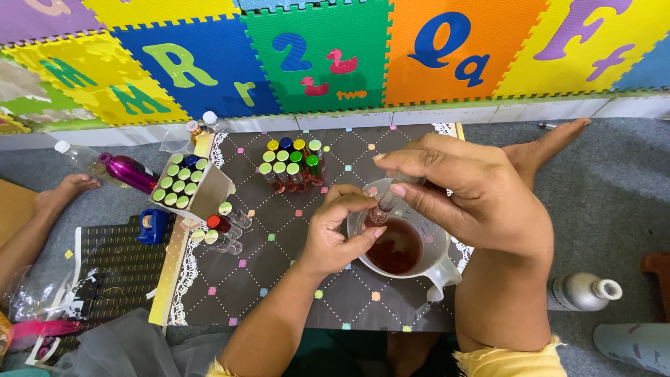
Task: The person uses a syringe to transfer a dark liquid from a measuring cup into small glass perfume bottles, handling each bottle by hand.
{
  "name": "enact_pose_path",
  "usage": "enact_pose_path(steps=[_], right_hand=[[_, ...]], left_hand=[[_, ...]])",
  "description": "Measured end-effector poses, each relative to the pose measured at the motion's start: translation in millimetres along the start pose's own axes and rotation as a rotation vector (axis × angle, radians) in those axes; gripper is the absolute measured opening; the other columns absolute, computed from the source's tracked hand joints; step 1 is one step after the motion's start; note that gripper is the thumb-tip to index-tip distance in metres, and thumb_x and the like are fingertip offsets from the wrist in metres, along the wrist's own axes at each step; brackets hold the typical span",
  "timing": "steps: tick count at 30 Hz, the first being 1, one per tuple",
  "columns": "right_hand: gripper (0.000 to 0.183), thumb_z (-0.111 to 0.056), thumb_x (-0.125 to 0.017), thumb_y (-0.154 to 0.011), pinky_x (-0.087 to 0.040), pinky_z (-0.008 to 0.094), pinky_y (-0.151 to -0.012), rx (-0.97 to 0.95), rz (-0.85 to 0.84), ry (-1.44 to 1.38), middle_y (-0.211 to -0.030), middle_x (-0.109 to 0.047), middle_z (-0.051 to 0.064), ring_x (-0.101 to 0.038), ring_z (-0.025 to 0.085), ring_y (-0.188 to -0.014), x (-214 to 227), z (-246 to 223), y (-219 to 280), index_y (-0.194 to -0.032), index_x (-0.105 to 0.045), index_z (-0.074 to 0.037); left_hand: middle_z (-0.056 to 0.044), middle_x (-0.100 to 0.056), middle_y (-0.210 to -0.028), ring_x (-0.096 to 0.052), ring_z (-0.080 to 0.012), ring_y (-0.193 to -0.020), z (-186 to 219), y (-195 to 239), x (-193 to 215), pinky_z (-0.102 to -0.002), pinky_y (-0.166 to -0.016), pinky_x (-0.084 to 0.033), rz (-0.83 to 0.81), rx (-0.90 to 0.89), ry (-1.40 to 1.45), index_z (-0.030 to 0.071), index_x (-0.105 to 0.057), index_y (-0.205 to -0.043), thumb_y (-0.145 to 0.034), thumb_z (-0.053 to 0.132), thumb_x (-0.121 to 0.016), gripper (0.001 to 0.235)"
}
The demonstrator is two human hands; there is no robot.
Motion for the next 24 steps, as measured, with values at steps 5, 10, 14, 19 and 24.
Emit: enact_pose_path(steps=[5,10,14,19,24], right_hand=[[0.027,-0.008,-0.063,-0.100,-0.056,0.034,-0.083,0.018,-0.026,-0.022,-0.102,-0.070,0.017,-0.071,0.025,-0.086,-0.2,-2.0,-1.0,-0.125,-0.066,0.003],[0.026,-0.008,-0.064,-0.099,-0.057,0.034,-0.080,0.009,-0.038,-0.035,-0.098,-0.069,0.016,-0.071,0.025,-0.089,-0.2,-1.0,-0.5,-0.123,-0.066,0.003],[0.025,-0.006,-0.064,-0.099,-0.058,0.037,-0.083,0.014,-0.023,-0.028,-0.103,-0.071,0.019,-0.072,0.028,-0.092,4.9,-4.1,-2.4,-0.120,-0.066,0.006],[0.026,-0.004,-0.068,-0.098,-0.056,0.031,-0.077,-0.023,0.051,0.043,-0.104,-0.072,0.016,-0.068,0.022,-0.084,19.4,0.4,3.5,-0.122,-0.067,0.007],[0.023,-0.007,-0.066,-0.097,-0.057,0.037,-0.087,-0.074,-0.035,0.016,-0.108,-0.073,0.017,-0.072,0.028,-0.098,10.3,10.5,3.0,-0.116,-0.068,0.005]], left_hand=[[-0.008,-0.062,-0.116,-0.058,-0.0209,-0.119,2.3,-1.0,-0.2,-0.035,-0.107,-0.051,0.004,0.006,0.014,0.011,-0.067,-0.121,-0.087,0.012,-0.081,0.037],[-0.008,-0.062,-0.116,-0.058,-0.0215,-0.120,3.0,-1.3,-0.6,-0.036,-0.109,-0.051,-0.001,-0.001,0.012,0.010,-0.066,-0.121,-0.087,0.012,-0.080,0.037],[-0.007,-0.062,-0.116,-0.059,-0.0210,-0.121,3.1,-1.0,-0.9,-0.036,-0.110,-0.051,0.006,-0.006,0.028,0.011,-0.067,-0.122,-0.087,0.012,-0.081,0.037],[-0.007,-0.062,-0.116,-0.060,-0.0200,-0.117,3.9,-2.8,1.9,-0.034,-0.110,-0.049,0.020,-0.005,0.058,0.009,-0.068,-0.121,-0.088,0.016,-0.082,0.036],[-0.007,-0.068,-0.107,-0.069,-0.0204,-0.102,9.4,-10.8,8.1,-0.052,-0.115,-0.056,0.067,-0.040,0.397,0.009,-0.066,-0.118,-0.091,0.009,-0.078,0.029]])
Point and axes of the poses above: each hand's wrist, its own y-axis away from the middle knuckle, its own x-axis out of the back of the hand, z = x × y, the point moved 10 cm from there along -y, towards the middle knuckle
